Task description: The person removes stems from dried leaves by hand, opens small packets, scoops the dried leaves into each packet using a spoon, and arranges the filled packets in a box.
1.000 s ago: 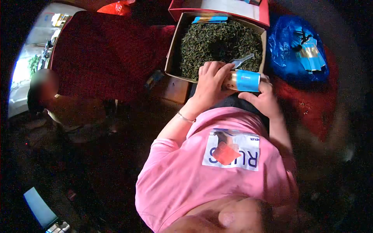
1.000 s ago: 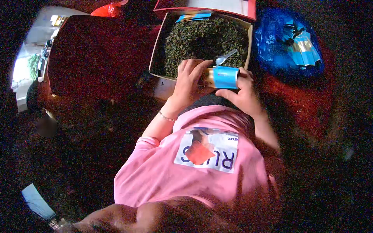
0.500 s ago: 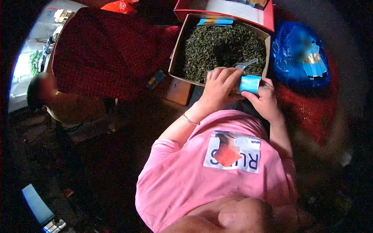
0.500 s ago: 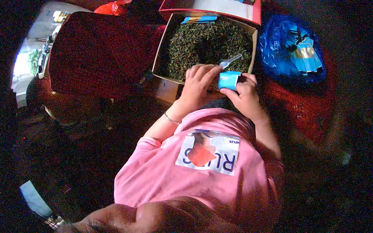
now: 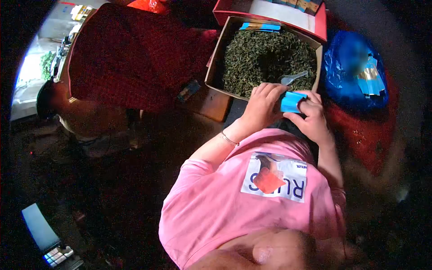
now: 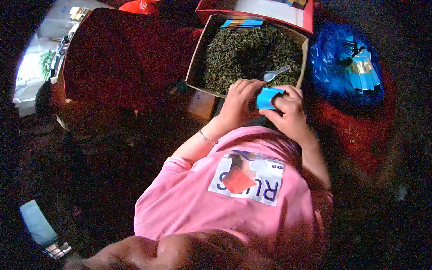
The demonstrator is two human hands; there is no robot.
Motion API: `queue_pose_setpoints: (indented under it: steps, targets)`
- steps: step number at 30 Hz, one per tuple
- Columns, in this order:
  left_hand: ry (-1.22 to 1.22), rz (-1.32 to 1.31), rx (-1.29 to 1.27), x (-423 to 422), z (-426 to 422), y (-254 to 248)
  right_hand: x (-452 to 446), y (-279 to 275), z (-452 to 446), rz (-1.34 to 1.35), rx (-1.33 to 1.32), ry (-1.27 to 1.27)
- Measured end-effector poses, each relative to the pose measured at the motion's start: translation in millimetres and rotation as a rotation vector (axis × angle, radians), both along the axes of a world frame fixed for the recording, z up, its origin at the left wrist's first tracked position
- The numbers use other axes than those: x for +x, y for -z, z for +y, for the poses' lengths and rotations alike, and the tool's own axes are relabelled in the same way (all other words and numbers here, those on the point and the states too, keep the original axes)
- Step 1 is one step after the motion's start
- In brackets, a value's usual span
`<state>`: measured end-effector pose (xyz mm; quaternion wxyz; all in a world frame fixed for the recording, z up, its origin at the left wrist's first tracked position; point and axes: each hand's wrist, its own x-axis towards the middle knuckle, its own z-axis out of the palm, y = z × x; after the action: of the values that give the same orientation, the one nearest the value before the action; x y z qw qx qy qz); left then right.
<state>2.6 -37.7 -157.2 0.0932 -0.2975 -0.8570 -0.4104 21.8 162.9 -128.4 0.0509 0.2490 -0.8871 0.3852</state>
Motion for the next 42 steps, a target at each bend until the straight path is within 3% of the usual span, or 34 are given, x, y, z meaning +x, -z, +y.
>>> queue_pose_setpoints:
  steps: [2,6,9,10,14,20,22,25,28,32,38,40,42]
  targets:
    - [-0.001,0.065,0.052,-4.8,-0.3,6.5,-1.1,-11.4,1.7,-0.046,-0.091,-0.064]
    - [-0.087,-0.020,0.134,-8.6,-1.1,9.1,-4.5,-37.5,8.2,0.174,-0.199,-0.083]
    - [-0.201,-0.098,0.240,-12.8,-8.0,10.1,-5.0,-27.8,21.0,0.023,-0.397,0.226]
    - [-0.240,-0.102,0.237,-15.6,-11.7,7.0,-8.6,-25.3,27.6,-0.032,-0.271,0.361]
    - [-0.255,-0.166,0.423,-30.5,-18.6,9.5,-37.3,8.6,33.7,0.063,-0.266,0.463]
    - [-0.270,-0.141,0.397,-36.1,-20.8,27.7,-70.6,45.1,18.7,0.297,0.207,0.391]
    - [-0.241,-0.187,0.486,-39.1,-22.2,33.7,-70.6,47.0,10.7,0.206,0.193,0.363]
    - [-0.280,-0.119,0.407,-39.4,-21.0,31.7,-68.2,46.0,-2.7,-0.103,-0.101,0.297]
    - [-0.289,-0.098,0.397,-39.1,-21.1,31.1,-62.7,64.2,-11.2,-0.094,-0.291,0.141]
    - [-0.323,-0.092,0.333,-38.0,-21.7,26.0,-63.5,64.2,-2.4,0.135,-0.156,0.196]
    - [-0.275,-0.088,0.407,-37.8,-18.4,21.5,-64.7,47.9,1.8,0.221,-0.050,0.335]
    - [-0.274,-0.089,0.400,-39.3,-18.9,23.8,-63.2,56.0,-0.4,0.135,-0.007,0.244]
    - [-0.278,-0.092,0.390,-39.0,-19.8,24.2,-63.9,74.3,-3.5,0.131,-0.153,0.180]
